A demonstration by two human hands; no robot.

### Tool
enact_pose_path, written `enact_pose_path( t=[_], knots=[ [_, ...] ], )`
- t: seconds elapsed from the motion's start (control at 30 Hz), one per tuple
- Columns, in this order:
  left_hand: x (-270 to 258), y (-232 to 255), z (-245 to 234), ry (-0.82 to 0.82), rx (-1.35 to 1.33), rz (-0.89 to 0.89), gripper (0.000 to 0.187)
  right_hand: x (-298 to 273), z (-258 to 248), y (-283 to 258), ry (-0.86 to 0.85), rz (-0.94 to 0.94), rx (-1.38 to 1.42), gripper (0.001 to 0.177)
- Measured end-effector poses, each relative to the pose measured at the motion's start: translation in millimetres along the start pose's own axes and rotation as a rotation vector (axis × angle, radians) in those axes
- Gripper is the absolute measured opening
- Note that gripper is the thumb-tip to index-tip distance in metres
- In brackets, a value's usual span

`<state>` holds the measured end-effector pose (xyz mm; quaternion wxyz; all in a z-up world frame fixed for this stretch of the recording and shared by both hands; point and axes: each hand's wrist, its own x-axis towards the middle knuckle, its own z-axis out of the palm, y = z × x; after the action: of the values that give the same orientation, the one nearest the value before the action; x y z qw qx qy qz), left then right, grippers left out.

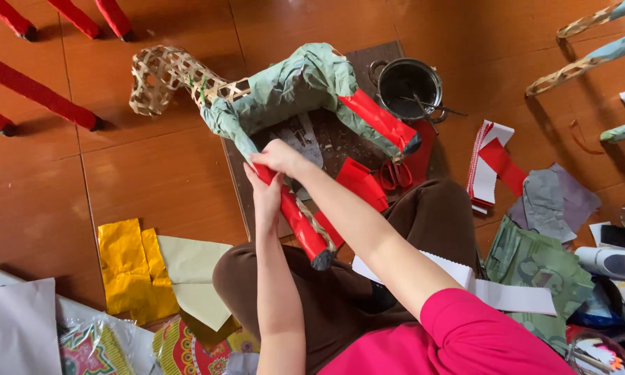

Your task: Decorating a giraffe-shaped paper craft by applying colored paper strips with glue

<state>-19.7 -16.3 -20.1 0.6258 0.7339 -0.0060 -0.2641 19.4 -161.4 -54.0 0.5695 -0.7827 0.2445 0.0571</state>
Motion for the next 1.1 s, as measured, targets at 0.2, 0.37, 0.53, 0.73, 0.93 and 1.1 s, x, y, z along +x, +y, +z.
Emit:
enact_pose_path(
  t=[0.2,0.37,0.53,0.73,0.93,1.1],
  knots=[
    [-48.5,45.8,-25.6,0.110,0.345,-0.098,0.092,-28.2,5.2,-14.4,-0.249,0.272,1.190,0.023],
    [-7.8,-7.2,-55.8,0.273,-0.062,0.027,0.066,-28.0,19.9,4.3,-0.262,0.260,1.390,0.025],
    [43.4,-42.9,-47.1,0.144,-0.582,-0.019,0.034,-111.5,6.6,-8.0,-0.265,0.282,1.229,0.046],
    [55.8,-32.3,-13.5,-0.187,-1.267,-0.376,0.093,-237.0,-0.9,7.1,-0.427,0.199,1.035,0.076],
    [61.6,-14.4,4.0,-0.478,-1.370,-0.218,0.077,-258.8,-0.2,2.0,-0.371,0.282,1.186,0.068],
    [79.3,-12.3,4.4,-0.004,-0.594,-0.238,0.059,-258.3,-8.9,-13.6,-0.250,0.267,1.023,0.069]
  ],
)
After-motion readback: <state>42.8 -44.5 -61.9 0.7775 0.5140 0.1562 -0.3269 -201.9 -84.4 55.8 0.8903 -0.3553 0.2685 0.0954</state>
